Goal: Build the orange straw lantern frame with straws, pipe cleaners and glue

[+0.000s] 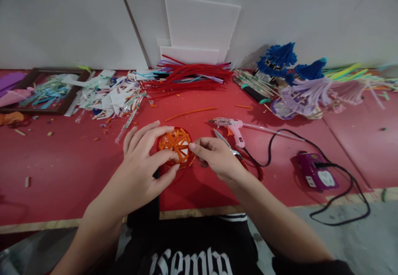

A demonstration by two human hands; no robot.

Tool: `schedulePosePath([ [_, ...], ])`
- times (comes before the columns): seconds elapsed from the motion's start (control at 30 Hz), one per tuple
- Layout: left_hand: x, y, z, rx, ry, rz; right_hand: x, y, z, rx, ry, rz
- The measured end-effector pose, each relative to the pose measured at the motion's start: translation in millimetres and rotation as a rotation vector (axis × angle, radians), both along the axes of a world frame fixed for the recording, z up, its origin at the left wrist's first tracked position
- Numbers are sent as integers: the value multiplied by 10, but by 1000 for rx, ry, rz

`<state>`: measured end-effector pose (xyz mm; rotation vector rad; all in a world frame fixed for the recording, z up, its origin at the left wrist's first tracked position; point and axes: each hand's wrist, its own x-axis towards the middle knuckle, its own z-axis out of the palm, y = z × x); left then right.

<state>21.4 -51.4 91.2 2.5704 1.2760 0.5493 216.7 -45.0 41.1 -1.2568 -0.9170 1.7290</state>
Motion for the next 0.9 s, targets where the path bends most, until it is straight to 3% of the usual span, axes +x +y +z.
schedulePosePath([
  [0.17, -14, 2, -2, 8, 3, -7, 5, -9, 6, -127, 108, -2],
  [0.4, -44, 34, 24, 2, 20, -24, 7, 11, -26, -187, 248, 71],
  [0.9, -29, 34, 35, -30, 9, -52, -32, -12, -12, -213, 210, 62],
])
